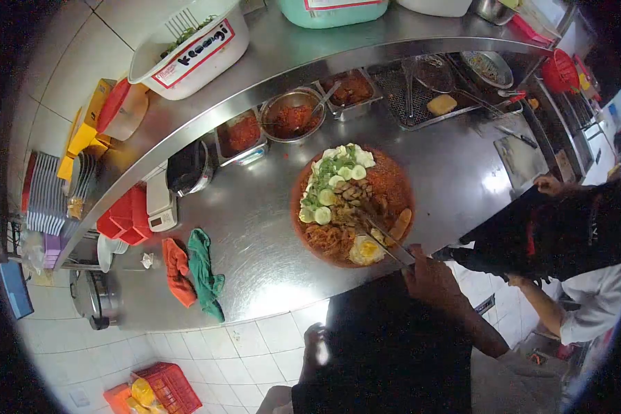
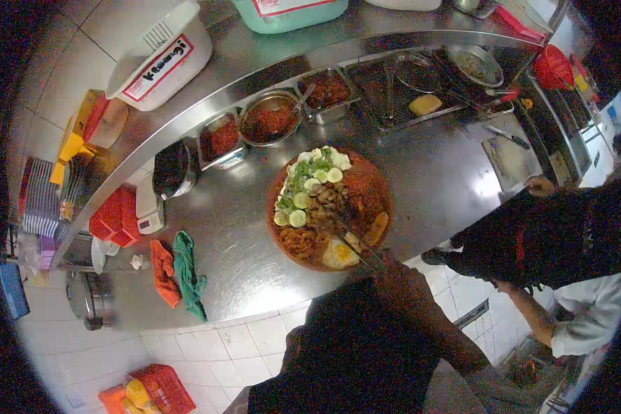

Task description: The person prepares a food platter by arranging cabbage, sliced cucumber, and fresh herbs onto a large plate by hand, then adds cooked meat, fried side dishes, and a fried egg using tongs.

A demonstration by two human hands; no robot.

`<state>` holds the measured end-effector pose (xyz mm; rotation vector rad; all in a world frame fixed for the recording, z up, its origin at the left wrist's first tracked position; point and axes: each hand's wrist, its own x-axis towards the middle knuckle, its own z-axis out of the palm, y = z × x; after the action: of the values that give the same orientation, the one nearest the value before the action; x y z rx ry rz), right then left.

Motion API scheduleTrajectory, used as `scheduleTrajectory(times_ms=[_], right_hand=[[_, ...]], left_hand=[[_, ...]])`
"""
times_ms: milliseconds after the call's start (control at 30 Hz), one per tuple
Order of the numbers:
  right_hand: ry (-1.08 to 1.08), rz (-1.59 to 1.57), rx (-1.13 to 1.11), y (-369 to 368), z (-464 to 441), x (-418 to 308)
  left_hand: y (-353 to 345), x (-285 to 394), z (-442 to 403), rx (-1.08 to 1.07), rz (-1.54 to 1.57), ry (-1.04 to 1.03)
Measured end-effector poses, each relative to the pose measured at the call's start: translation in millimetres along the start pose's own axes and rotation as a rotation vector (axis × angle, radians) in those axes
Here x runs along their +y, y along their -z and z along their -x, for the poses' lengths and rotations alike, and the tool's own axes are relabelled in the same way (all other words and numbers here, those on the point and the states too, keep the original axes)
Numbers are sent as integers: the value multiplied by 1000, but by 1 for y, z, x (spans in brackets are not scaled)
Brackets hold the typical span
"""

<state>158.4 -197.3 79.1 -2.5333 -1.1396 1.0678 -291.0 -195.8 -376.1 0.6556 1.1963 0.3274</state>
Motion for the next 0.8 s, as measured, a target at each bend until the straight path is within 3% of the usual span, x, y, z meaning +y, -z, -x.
scheduleTrajectory(times_ms=[67,133,167,300,400,467,633,733,800], right_hand=[[3,-76,29,9,12,-16],[-4,-162,63,5,15,-17],[1,-170,102,-3,11,-13],[83,-141,266,-26,7,-4],[48,-186,239,-18,10,-15],[33,-197,223,-12,14,-23],[-9,-200,177,-1,20,-33],[29,-259,277,-11,12,-22],[-50,-327,174,-10,8,-23]], left_hand=[[4,8,10,53,-131,-99],[-28,70,46,97,-190,-210],[-34,79,45,185,-28,22],[-34,89,45,198,-58,111],[-37,90,47,231,-102,177],[-42,88,62,107,50,-216],[0,54,37,-19,-204,-193],[9,49,25,-74,-225,-226],[14,44,15,-86,-231,-233]])
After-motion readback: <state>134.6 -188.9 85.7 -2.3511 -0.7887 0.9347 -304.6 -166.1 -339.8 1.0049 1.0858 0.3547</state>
